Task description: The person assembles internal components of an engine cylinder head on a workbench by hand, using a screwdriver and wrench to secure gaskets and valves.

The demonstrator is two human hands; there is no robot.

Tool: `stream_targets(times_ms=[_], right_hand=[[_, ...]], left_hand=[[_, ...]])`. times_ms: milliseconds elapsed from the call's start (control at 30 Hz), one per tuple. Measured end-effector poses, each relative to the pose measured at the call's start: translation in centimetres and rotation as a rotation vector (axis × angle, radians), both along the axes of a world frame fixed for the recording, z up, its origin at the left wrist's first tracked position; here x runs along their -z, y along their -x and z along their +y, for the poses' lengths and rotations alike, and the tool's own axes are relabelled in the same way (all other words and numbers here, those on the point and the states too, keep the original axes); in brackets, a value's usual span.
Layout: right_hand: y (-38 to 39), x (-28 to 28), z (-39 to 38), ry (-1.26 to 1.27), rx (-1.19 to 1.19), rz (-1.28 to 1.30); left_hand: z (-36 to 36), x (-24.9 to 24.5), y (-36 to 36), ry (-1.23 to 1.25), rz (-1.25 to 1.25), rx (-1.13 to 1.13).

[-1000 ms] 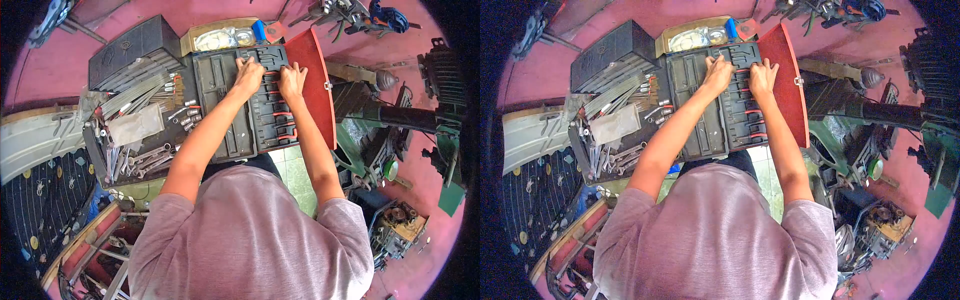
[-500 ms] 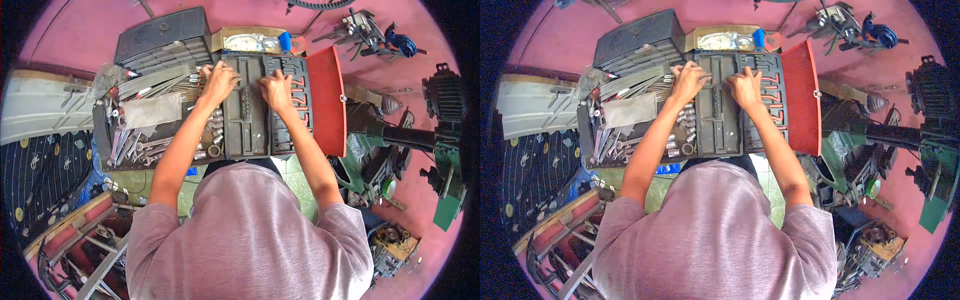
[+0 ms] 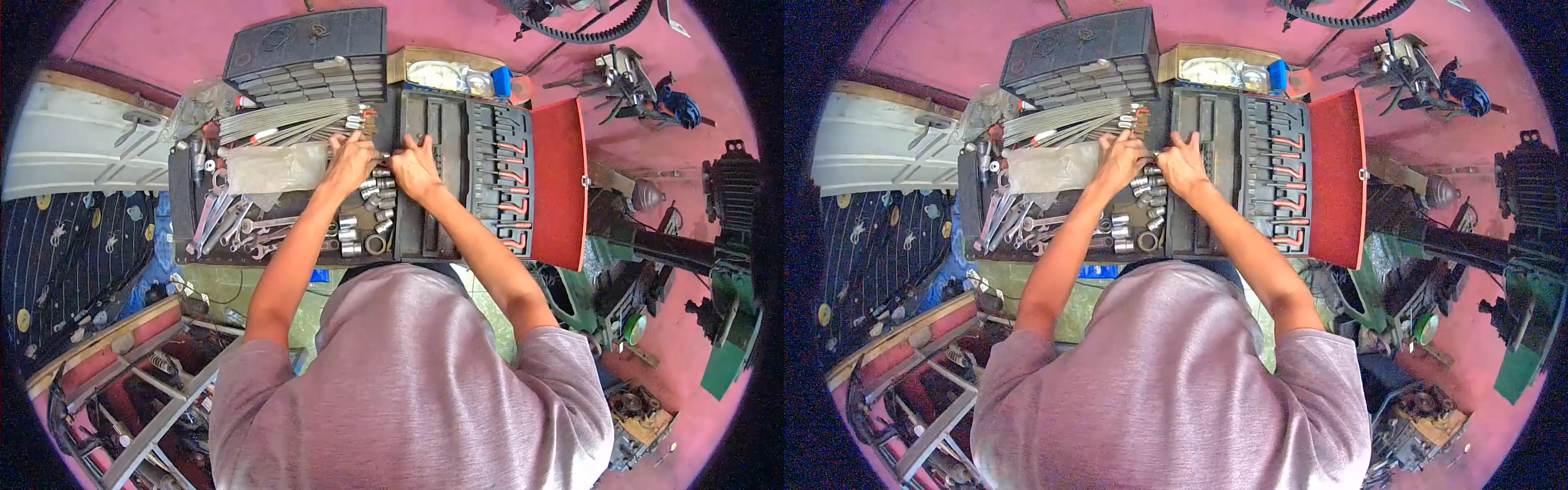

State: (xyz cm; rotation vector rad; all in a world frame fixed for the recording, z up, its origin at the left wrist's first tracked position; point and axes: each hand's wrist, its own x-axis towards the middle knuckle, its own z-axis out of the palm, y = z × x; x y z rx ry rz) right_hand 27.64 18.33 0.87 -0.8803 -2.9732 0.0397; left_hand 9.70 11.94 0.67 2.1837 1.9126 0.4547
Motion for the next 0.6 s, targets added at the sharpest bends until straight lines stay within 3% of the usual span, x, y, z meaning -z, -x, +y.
stream_targets(times_ms=[333,433,600], right_hand=[[1.6,-1.6,-0.4,0.156,0.112,-0.223],[1.6,-1.3,-0.8,-0.001,0.098,-0.101],[1.5,-0.5,-0.4,0.038,0.082,-0.127]], left_hand=[[-1.0,2.8,0.6,-0.17,-0.004,0.001],[-0.7,2.6,0.6,-0.072,0.012,0.018],[-0.8,1.9,0.1,-0.053,0.016,-0.015]])
